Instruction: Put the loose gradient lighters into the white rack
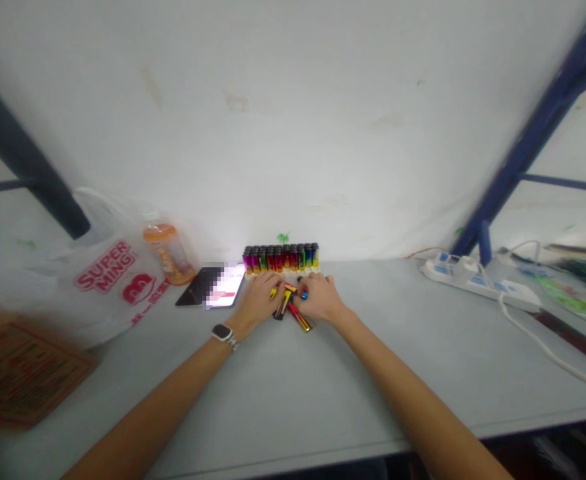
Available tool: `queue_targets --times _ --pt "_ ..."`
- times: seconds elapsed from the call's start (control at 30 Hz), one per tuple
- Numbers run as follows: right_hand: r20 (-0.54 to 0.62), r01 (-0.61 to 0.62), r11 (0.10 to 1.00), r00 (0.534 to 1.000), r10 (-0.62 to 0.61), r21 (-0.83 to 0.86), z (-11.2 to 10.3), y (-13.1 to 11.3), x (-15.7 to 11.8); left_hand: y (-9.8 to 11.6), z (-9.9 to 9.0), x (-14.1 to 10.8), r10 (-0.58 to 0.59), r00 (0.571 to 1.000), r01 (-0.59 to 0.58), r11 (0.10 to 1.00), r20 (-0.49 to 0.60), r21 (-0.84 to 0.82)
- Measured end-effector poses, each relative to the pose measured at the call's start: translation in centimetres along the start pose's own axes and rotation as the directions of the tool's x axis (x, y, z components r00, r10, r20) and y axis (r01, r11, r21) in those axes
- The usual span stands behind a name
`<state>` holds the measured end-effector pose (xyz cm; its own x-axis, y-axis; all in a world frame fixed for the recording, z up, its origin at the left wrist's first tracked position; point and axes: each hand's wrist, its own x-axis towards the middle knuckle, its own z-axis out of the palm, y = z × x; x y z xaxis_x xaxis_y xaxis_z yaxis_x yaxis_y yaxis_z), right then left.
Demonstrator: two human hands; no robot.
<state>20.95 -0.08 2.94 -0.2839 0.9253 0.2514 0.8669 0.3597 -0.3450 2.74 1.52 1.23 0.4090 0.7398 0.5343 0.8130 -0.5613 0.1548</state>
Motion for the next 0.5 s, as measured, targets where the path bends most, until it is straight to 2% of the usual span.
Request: queue_targets --times 0.1,0.27,0.4,0.5 --pt "0.148 0.104 0.984 0.986 -0.083 -0.143 -0.5 -0.8 -1.0 0.0 -0.4 -0.3 0.007 1.000 -0.007 1.000 0.001 -0.009" --pt "0.183 0.067 0.982 0.983 -0.035 -0.174 0.1 -1.3 -0.4 -0.5 -1.0 -1.2 -0.014 0.999 0.009 0.993 -0.045 -0.116" --pt "0.112 0.085 0.995 0.991 -0.080 -0.044 0.3 -1.1 0.6 -0.9 -1.5 -1.6 -0.099 0.990 0.058 0.929 -0.096 -0.366" --pt "0.007 0.136 0.968 0.990 -0.141 0.212 0.4 -1.7 0.8 -0.6 -1.7 -1.7 -0.259 0.964 0.167 0.754 -0.055 -0.635"
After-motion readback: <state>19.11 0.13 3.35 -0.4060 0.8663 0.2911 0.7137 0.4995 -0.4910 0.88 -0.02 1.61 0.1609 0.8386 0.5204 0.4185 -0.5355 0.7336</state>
